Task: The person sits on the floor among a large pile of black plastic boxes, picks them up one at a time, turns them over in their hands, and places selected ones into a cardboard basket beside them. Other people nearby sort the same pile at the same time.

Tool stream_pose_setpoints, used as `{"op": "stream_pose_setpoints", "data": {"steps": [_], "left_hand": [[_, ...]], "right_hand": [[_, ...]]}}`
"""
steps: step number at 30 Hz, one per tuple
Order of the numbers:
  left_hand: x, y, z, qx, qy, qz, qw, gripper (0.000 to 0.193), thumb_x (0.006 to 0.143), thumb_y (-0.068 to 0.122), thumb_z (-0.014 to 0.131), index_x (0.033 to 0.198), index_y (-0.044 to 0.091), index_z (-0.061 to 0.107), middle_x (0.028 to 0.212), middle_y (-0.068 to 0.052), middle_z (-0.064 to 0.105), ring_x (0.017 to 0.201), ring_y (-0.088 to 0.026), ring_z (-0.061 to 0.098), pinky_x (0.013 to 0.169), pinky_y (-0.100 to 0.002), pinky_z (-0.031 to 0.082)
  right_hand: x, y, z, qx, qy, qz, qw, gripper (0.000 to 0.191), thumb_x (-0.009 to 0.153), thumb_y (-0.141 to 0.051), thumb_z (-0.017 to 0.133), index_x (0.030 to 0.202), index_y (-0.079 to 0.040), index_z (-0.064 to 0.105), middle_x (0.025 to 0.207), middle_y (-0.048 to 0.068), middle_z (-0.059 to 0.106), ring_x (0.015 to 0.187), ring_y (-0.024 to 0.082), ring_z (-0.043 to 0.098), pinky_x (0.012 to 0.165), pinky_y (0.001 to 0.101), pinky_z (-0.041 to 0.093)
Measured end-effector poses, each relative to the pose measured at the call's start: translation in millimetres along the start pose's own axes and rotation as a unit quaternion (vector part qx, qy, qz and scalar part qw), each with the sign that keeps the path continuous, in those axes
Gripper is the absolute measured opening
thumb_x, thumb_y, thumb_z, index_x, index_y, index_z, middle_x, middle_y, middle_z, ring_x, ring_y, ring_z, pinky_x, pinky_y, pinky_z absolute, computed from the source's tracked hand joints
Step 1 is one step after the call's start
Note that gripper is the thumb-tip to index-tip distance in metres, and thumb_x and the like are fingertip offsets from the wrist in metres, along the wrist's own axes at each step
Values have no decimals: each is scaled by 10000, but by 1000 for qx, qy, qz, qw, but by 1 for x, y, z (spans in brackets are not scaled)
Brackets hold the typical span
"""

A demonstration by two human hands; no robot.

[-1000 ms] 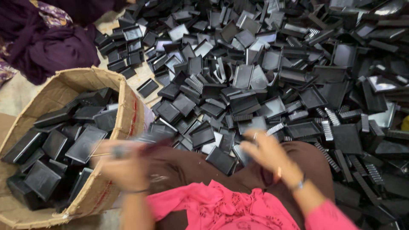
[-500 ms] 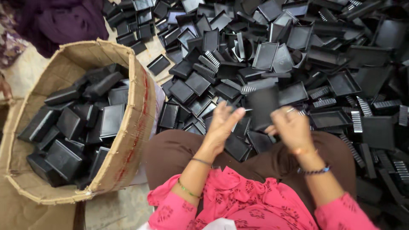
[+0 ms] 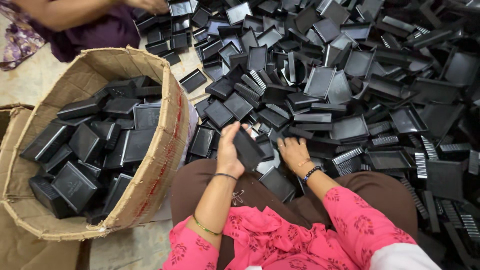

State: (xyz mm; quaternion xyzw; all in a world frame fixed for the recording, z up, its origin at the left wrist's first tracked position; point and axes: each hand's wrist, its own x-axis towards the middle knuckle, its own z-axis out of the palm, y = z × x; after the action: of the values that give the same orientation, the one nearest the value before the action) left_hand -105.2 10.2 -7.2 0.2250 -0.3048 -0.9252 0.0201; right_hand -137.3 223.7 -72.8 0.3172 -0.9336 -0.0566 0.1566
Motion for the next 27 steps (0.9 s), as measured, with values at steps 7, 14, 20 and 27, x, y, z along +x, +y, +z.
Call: {"op": "stream_pose_setpoints", "data": {"steps": [7, 14, 20, 27], "left_hand": [[-26, -13, 10, 46, -22, -141, 989, 331, 933, 412, 711, 991, 110, 588, 903, -89, 713, 774, -218, 697, 668, -382, 583], [-40, -55, 38, 103, -29, -85, 991, 497, 902, 545, 679, 1107, 93, 654, 955, -73, 716, 853, -178, 681, 793, -321, 567], [-45, -37, 34, 163, -74, 31, 983, 542, 963, 574, 509, 1211, 120, 670, 1034, -38, 703, 936, -144, 653, 856, -292, 543], [-32, -39, 24, 12, 21, -71, 997, 722, 896, 797, 452, 1036, 107, 611, 879, -99, 653, 766, -204, 622, 716, -340, 542]], "right_hand": [[-25, 37, -63, 290, 31, 198, 936, 329, 745, -95, 783, 1039, -45, 644, 987, 154, 686, 975, 402, 648, 841, 490, 508], [-59, -9, -127, 549, 118, 139, 815, 471, 741, -81, 792, 1156, -5, 583, 1305, 177, 634, 1186, 306, 630, 986, 366, 501], [-40, -46, -127, 659, 58, 257, 704, 584, 825, -164, 812, 1357, -35, 611, 1267, 156, 698, 1126, 196, 657, 972, 337, 532], [-45, -61, -134, 484, 136, 90, 859, 705, 768, -191, 817, 1370, 45, 537, 1341, 337, 580, 1221, 455, 585, 1000, 448, 463]]}}
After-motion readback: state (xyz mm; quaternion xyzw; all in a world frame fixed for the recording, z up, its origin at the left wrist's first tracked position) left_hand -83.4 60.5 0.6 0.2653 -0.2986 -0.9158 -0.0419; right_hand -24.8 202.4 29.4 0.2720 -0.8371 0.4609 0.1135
